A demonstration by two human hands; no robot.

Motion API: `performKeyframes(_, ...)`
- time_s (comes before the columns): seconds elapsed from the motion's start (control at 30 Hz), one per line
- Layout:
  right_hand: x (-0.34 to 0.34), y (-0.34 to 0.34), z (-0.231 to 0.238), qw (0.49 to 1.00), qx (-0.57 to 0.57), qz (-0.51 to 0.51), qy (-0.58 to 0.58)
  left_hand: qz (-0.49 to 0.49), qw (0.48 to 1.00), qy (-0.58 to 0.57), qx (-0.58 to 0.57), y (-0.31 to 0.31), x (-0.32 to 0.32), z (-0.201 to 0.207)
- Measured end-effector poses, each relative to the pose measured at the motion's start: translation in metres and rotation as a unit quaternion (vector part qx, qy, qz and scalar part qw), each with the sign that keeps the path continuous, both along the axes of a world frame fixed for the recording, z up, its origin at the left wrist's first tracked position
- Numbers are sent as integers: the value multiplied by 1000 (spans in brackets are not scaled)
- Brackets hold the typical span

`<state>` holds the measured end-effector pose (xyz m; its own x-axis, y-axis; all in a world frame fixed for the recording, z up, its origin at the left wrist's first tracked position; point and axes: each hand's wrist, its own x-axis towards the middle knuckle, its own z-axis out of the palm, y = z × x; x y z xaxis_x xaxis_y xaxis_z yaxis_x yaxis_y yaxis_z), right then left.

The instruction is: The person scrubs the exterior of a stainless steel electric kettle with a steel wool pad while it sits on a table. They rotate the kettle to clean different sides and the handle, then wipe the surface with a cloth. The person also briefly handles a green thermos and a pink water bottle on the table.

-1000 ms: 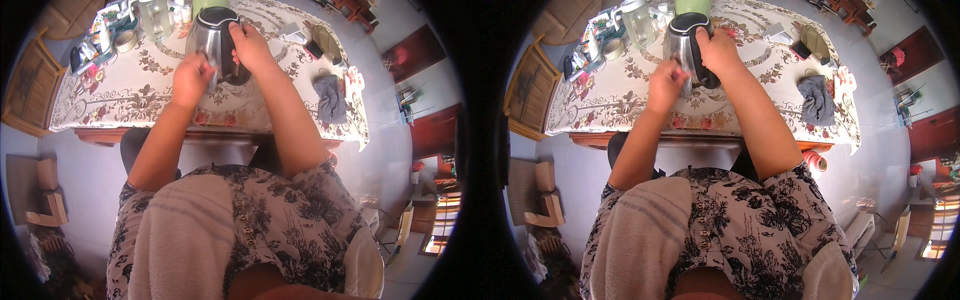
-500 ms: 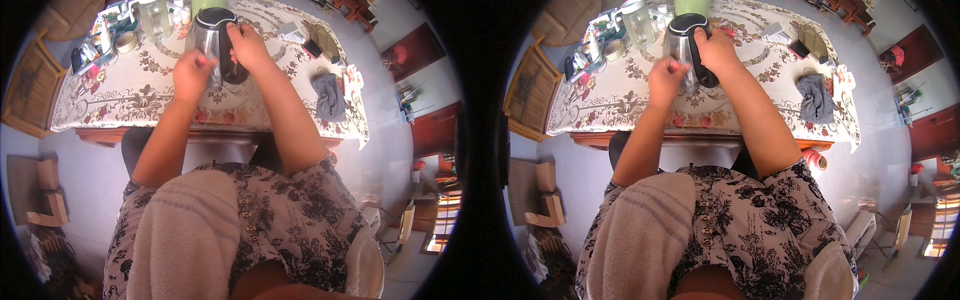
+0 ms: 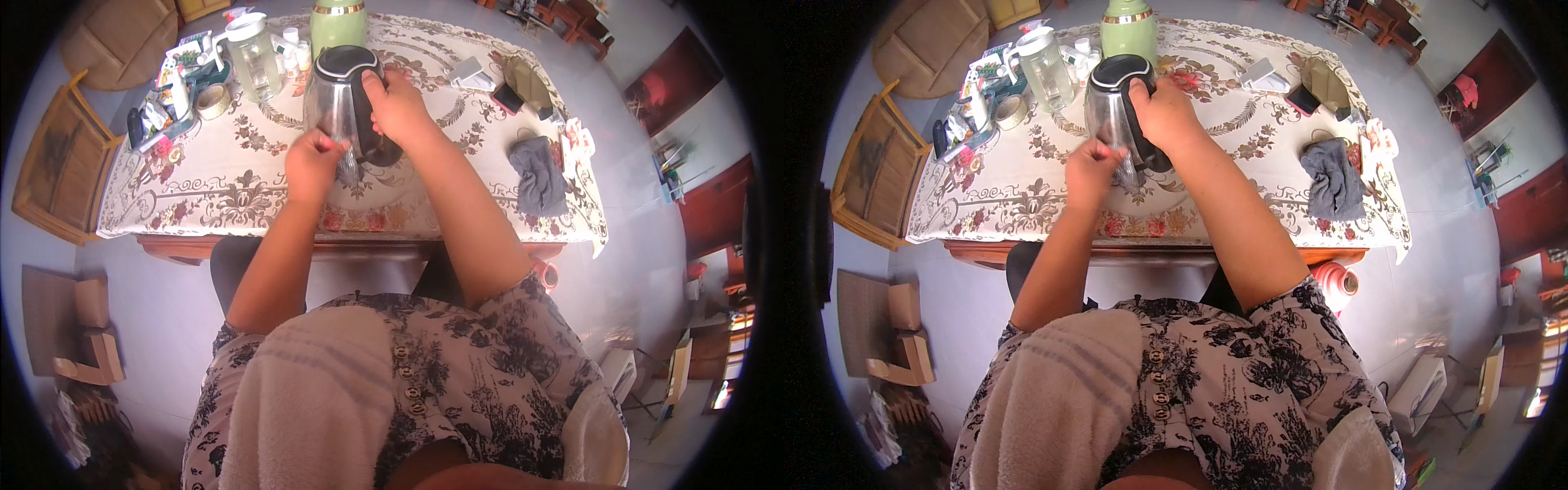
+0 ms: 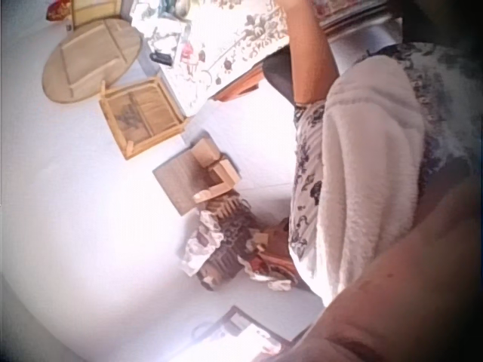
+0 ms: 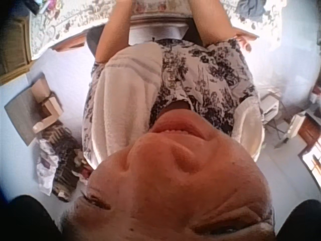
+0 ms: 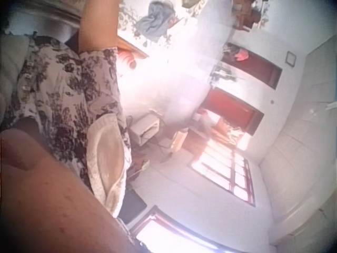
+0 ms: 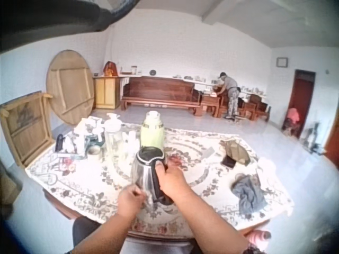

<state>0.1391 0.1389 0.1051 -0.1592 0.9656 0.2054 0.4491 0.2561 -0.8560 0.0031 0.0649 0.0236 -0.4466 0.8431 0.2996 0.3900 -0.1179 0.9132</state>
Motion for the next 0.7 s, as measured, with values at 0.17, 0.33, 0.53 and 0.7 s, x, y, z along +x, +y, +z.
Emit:
performKeyframes(0.17,6,0,2,1000,-2,5,7,9,1000,16,1,-1,10,-1)
performKeyframes(0.33,5,2,1,1000,6,1,0,-9,995,-64,75,16,11,40)
performKeyframes(0.53,3,7,-2,999,34,10,-16,-4,994,-111,-20,-1,19,-21)
performKeyframes(0.7,7,7,1,1000,10,14,-18,-20,972,-224,63,5,22,26)
